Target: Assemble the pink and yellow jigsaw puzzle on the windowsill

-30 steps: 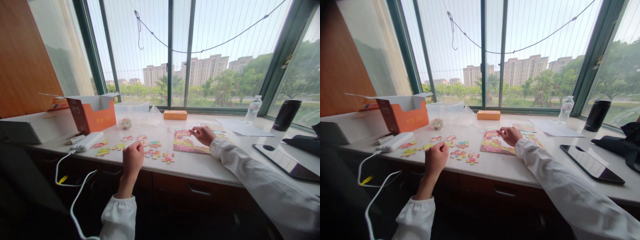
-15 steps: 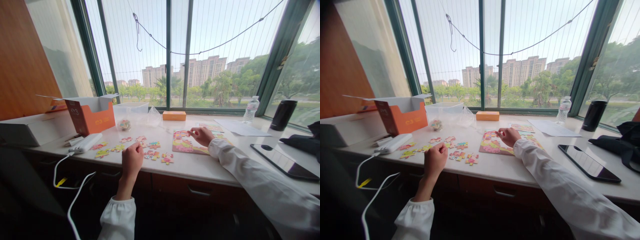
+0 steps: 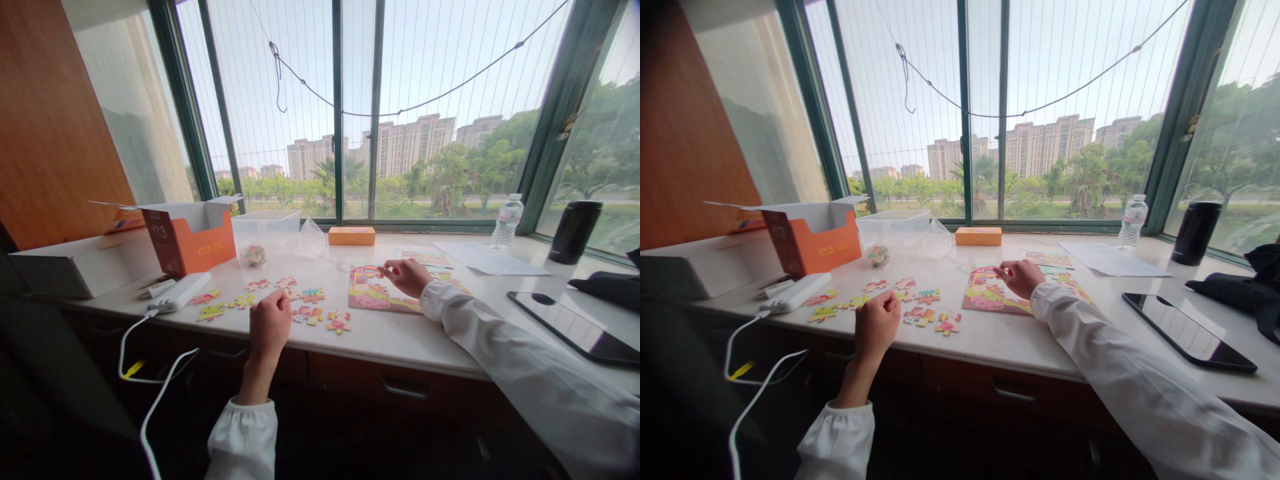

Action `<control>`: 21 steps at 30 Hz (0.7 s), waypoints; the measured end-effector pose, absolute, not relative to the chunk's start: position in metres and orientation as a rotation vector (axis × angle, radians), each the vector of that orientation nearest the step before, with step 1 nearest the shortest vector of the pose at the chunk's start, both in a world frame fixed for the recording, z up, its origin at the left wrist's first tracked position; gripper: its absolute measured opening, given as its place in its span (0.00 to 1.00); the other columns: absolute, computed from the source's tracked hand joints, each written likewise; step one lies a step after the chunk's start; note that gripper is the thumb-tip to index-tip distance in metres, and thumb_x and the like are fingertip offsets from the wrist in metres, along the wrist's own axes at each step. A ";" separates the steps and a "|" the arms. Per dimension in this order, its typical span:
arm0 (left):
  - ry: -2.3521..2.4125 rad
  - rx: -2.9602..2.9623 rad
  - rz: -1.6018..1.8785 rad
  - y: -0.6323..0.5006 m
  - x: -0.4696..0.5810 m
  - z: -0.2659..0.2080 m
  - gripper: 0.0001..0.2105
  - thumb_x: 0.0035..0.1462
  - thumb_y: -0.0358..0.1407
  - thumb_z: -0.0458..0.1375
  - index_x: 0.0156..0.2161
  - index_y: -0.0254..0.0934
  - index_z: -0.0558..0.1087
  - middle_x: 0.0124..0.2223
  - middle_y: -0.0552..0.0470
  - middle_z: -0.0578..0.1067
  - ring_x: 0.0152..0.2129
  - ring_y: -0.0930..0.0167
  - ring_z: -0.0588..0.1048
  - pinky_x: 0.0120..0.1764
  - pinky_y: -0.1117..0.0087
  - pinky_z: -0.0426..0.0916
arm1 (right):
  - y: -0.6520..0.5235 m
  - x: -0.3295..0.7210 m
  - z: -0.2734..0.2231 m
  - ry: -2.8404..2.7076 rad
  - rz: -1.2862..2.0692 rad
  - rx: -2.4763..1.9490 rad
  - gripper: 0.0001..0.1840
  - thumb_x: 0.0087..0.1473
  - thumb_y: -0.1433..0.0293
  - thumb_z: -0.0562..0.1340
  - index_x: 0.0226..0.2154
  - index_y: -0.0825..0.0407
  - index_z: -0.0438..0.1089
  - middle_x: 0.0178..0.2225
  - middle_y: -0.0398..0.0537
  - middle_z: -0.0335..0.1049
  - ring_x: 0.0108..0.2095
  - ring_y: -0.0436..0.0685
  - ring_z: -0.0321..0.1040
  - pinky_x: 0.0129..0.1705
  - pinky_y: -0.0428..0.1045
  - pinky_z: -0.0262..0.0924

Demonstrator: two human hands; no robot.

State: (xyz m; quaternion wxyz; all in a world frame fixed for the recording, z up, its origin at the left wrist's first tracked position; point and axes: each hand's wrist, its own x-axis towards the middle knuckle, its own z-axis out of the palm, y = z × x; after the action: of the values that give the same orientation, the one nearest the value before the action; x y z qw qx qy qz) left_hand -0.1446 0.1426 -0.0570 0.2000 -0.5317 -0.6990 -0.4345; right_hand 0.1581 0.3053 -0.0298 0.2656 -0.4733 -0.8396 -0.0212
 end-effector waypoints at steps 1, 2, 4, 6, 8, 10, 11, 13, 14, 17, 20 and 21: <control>-1.951 -1.486 -1.217 0.142 -0.145 -0.057 0.13 0.50 0.25 0.50 0.21 0.37 0.52 0.18 0.60 0.49 0.20 0.75 0.47 0.27 0.71 0.47 | 0.305 0.158 -0.030 -2.273 -0.057 -1.281 0.25 0.61 0.50 0.51 0.32 0.45 0.78 0.24 0.44 0.71 0.25 0.52 0.63 0.29 0.47 0.47; -1.948 -1.486 -1.222 0.142 -0.145 -0.058 0.13 0.50 0.25 0.50 0.21 0.37 0.52 0.18 0.60 0.49 0.19 0.75 0.47 0.27 0.71 0.47 | 0.305 0.157 -0.029 -2.278 -0.056 -1.285 0.25 0.61 0.50 0.51 0.32 0.45 0.78 0.24 0.44 0.71 0.25 0.52 0.64 0.29 0.47 0.47; -1.939 -1.494 -1.241 0.143 -0.145 -0.059 0.13 0.50 0.25 0.50 0.21 0.37 0.51 0.18 0.61 0.48 0.19 0.76 0.47 0.27 0.72 0.47 | 0.304 0.156 -0.029 -2.281 -0.052 -1.292 0.26 0.61 0.49 0.50 0.32 0.45 0.78 0.24 0.44 0.71 0.25 0.52 0.64 0.29 0.47 0.47; -1.927 -1.505 -1.265 0.144 -0.146 -0.060 0.13 0.50 0.25 0.50 0.21 0.37 0.51 0.18 0.61 0.48 0.18 0.76 0.48 0.26 0.72 0.47 | 0.304 0.155 -0.028 -2.279 -0.052 -1.294 0.27 0.61 0.49 0.50 0.32 0.45 0.77 0.23 0.44 0.71 0.25 0.53 0.64 0.29 0.47 0.48; -1.916 -1.511 -1.293 0.145 -0.146 -0.059 0.13 0.50 0.24 0.50 0.20 0.37 0.51 0.17 0.61 0.48 0.17 0.76 0.49 0.26 0.72 0.47 | 0.304 0.155 -0.029 -2.285 -0.049 -1.284 0.26 0.61 0.49 0.49 0.31 0.45 0.77 0.23 0.44 0.71 0.25 0.53 0.65 0.29 0.48 0.48; -1.907 -1.508 -1.331 0.143 -0.145 -0.058 0.13 0.50 0.24 0.49 0.20 0.37 0.52 0.17 0.61 0.48 0.17 0.77 0.49 0.26 0.72 0.47 | 0.305 0.156 -0.032 -2.302 -0.034 -1.264 0.27 0.61 0.48 0.49 0.31 0.45 0.77 0.23 0.44 0.71 0.25 0.54 0.66 0.29 0.48 0.49; -1.899 -1.507 -1.361 0.139 -0.143 -0.058 0.13 0.49 0.24 0.49 0.20 0.37 0.52 0.17 0.61 0.48 0.17 0.77 0.49 0.26 0.73 0.47 | 0.306 0.157 -0.034 -2.309 -0.027 -1.255 0.27 0.60 0.48 0.49 0.31 0.45 0.77 0.22 0.44 0.71 0.25 0.54 0.66 0.29 0.48 0.50; -1.856 -1.516 -1.446 0.125 -0.134 -0.062 0.12 0.50 0.24 0.49 0.19 0.37 0.54 0.17 0.61 0.51 0.17 0.77 0.51 0.26 0.73 0.48 | 0.311 0.159 -0.040 -2.322 -0.028 -1.230 0.28 0.60 0.46 0.48 0.31 0.44 0.77 0.22 0.45 0.70 0.24 0.55 0.66 0.29 0.49 0.51; -1.810 -1.556 -1.492 0.116 -0.127 -0.067 0.13 0.50 0.24 0.49 0.19 0.37 0.54 0.17 0.60 0.52 0.17 0.77 0.53 0.26 0.73 0.49 | 0.314 0.160 -0.044 -2.335 -0.023 -1.215 0.29 0.60 0.46 0.48 0.31 0.43 0.77 0.21 0.45 0.70 0.24 0.55 0.66 0.29 0.49 0.52; -1.751 -1.743 -1.609 0.082 -0.093 -0.095 0.17 0.53 0.25 0.49 0.18 0.37 0.49 0.17 0.60 0.51 0.16 0.78 0.54 0.25 0.73 0.48 | 0.325 0.163 -0.053 -2.366 -0.002 -1.157 0.30 0.60 0.45 0.47 0.31 0.43 0.77 0.19 0.46 0.69 0.22 0.56 0.66 0.30 0.51 0.53; -1.787 -2.133 -1.521 0.053 -0.055 -0.134 0.16 0.51 0.23 0.51 0.18 0.36 0.50 0.17 0.59 0.53 0.15 0.79 0.54 0.23 0.72 0.46 | 0.333 0.166 -0.061 -2.388 0.008 -1.133 0.31 0.59 0.43 0.47 0.32 0.43 0.77 0.19 0.47 0.68 0.22 0.57 0.66 0.30 0.51 0.54; -1.828 -2.224 -1.489 0.046 -0.045 -0.146 0.15 0.47 0.21 0.52 0.18 0.36 0.52 0.17 0.60 0.54 0.15 0.79 0.54 0.23 0.72 0.46 | 0.334 0.167 -0.062 -2.393 0.004 -1.129 0.31 0.59 0.43 0.47 0.32 0.43 0.77 0.19 0.47 0.69 0.22 0.57 0.66 0.29 0.51 0.54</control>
State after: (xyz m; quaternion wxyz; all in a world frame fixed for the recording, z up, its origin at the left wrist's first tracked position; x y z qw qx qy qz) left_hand -0.0450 0.0459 -0.1464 -0.0497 -0.6854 -0.5632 -0.4588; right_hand 0.1671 0.3345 -0.0621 0.2451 -0.4136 -0.8769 0.0014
